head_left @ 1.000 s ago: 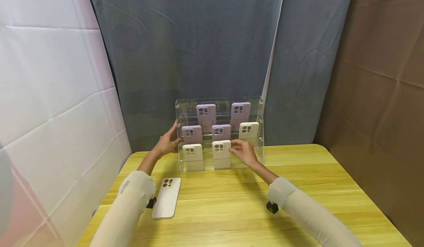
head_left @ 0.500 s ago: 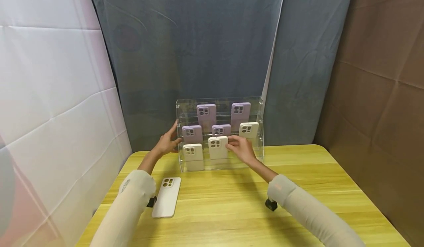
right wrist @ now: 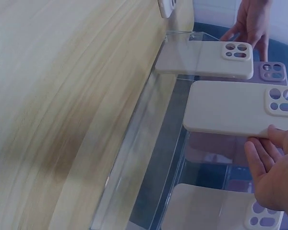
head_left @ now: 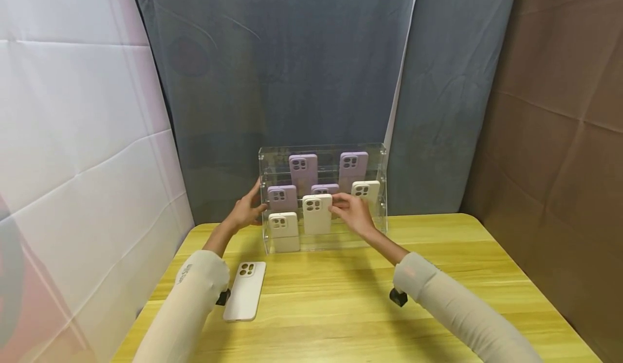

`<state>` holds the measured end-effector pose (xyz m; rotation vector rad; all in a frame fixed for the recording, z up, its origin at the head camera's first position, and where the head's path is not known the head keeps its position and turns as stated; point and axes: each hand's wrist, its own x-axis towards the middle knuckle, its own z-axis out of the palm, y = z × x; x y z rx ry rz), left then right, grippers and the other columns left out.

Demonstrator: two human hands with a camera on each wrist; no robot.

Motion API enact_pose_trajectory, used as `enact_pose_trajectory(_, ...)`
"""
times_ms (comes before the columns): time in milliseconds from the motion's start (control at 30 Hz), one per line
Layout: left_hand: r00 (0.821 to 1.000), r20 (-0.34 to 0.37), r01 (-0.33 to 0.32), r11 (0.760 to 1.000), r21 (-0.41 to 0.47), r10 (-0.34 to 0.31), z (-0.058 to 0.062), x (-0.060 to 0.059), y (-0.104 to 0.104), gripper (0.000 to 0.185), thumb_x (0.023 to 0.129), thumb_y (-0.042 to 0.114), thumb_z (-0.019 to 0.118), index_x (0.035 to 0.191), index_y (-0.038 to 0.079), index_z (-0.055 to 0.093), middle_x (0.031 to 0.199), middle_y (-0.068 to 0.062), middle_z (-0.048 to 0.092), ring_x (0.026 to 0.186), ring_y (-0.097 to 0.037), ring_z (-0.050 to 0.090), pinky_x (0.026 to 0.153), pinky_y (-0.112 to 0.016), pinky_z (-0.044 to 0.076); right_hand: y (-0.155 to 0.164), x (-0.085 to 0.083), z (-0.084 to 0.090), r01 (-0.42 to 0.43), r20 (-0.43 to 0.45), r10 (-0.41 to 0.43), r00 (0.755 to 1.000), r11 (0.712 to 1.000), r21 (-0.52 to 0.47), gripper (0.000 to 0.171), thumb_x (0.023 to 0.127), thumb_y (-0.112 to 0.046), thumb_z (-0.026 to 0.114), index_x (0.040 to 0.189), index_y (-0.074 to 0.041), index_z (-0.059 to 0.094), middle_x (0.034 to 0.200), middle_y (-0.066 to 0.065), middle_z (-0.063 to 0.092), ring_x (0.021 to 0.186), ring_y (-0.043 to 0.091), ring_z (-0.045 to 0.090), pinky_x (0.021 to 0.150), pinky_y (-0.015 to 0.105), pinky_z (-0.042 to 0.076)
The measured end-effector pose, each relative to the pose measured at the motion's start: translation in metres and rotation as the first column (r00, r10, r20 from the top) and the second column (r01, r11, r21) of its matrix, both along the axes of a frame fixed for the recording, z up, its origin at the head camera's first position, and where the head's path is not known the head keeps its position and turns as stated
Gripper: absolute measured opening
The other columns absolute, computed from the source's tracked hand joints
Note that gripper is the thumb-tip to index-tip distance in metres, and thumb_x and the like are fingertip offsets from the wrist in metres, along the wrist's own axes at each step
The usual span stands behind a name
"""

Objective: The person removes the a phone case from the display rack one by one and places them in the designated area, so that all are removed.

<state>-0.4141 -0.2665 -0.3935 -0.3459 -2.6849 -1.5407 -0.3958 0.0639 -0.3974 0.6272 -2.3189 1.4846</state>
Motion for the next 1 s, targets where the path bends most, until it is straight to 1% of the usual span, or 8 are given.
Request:
enact_pose_trajectory(167, 1.0, 0.002, 0.001, 1.0, 0.003, -0.001, 0.0, 0.0, 0.001, 0.089, 0.107, 0.001, 0.054, 0.167, 0.034, -0.002, 0.161, -0.037, 0.028, 0.136, -0.057, 0.046, 0.084, -0.055, 0.063, -0.002, 0.001, 0.003, 0.002, -0.013, -0.002, 1.0, 1.0, -0.001, 0.027, 0.09, -0.001, 0.08, 0.115, 0.005, 0.074, 0.105, 0.022, 0.077, 0.096, 0.035, 0.077, 0.076, 0.034, 0.066)
enact_pose_trajectory(300, 1.0, 0.005, 0.005, 1.0, 0.007, -0.005, 0.002, 0.003, 0.003, 0.089, 0.107, 0.002, 0.055, 0.167, 0.034, -0.002, 0.161, -0.036, 0.027, 0.136, -0.056, 0.045, 0.086, -0.058, 0.062, -0.003, 0.0, 0.004, 0.007, -0.014, -0.007, 1.0, 1.0, 0.003, 0.026, 0.089, -0.001, 0.08, 0.114, 0.004, 0.075, 0.105, 0.021, 0.077, 0.095, 0.034, 0.077, 0.076, 0.034, 0.066)
enact_pose_trajectory(433, 1.0, 0.009, 0.007, 1.0, 0.01, -0.007, 0.002, 0.005, 0.004, 0.089, 0.107, 0.002, 0.056, 0.167, 0.033, -0.002, 0.161, -0.036, 0.027, 0.135, -0.057, 0.046, 0.088, -0.062, 0.059, -0.006, 0.001, 0.005, -0.002, -0.002, 0.002, 1.0, 1.0, 0.01, 0.027, 0.089, -0.001, 0.08, 0.115, 0.005, 0.075, 0.105, 0.022, 0.077, 0.094, 0.034, 0.077, 0.075, 0.032, 0.066)
enact_pose_trajectory(633, 1.0, 0.006, 0.005, 1.0, 0.007, -0.005, 0.003, 0.004, 0.004, 0.089, 0.107, 0.003, 0.055, 0.167, 0.034, -0.003, 0.161, -0.036, 0.027, 0.135, -0.057, 0.047, 0.089, -0.063, 0.059, -0.011, 0.005, 0.004, -0.031, 0.011, 0.031, 0.999, 0.999, 0.012, 0.034, 0.088, 0.0, 0.081, 0.119, 0.007, 0.072, 0.104, 0.025, 0.076, 0.091, 0.036, 0.077, 0.074, 0.032, 0.066)
enact_pose_trajectory(767, 1.0, 0.006, 0.004, 1.0, 0.004, -0.004, 0.002, 0.002, 0.004, 0.088, 0.108, 0.002, 0.054, 0.167, 0.034, -0.003, 0.162, -0.035, 0.026, 0.135, -0.057, 0.047, 0.09, -0.063, 0.058, -0.015, 0.008, -0.001, -0.071, 0.058, 0.072, 0.996, 0.997, -0.007, 0.039, 0.088, 0.002, 0.08, 0.126, 0.007, 0.069, 0.104, 0.025, 0.075, 0.089, 0.035, 0.078, 0.075, 0.038, 0.067)
enact_pose_trajectory(867, 1.0, 0.006, 0.006, 1.0, 0.008, -0.006, 0.002, 0.0, 0.004, 0.088, 0.108, 0.001, 0.053, 0.167, 0.034, -0.003, 0.162, -0.035, 0.025, 0.135, -0.057, 0.046, 0.09, -0.064, 0.058, -0.018, 0.01, -0.006, -0.106, 0.104, 0.109, 0.989, 0.994, -0.033, 0.046, 0.088, 0.003, 0.079, 0.133, 0.004, 0.067, 0.101, 0.024, 0.076, 0.085, 0.037, 0.078, 0.074, 0.043, 0.067)
enact_pose_trajectory(1000, 1.0, 0.007, 0.006, 1.0, 0.011, -0.006, 0.002, 0.0, 0.004, 0.089, 0.107, 0.0, 0.053, 0.167, 0.034, -0.003, 0.162, -0.036, 0.025, 0.136, -0.057, 0.045, 0.089, -0.062, 0.059, -0.021, 0.014, -0.013, -0.169, 0.131, 0.176, 0.976, 0.984, -0.059, 0.053, 0.089, 0.008, 0.077, 0.14, 0.002, 0.062, 0.097, 0.025, 0.076, 0.084, 0.044, 0.076, 0.074, 0.047, 0.066)
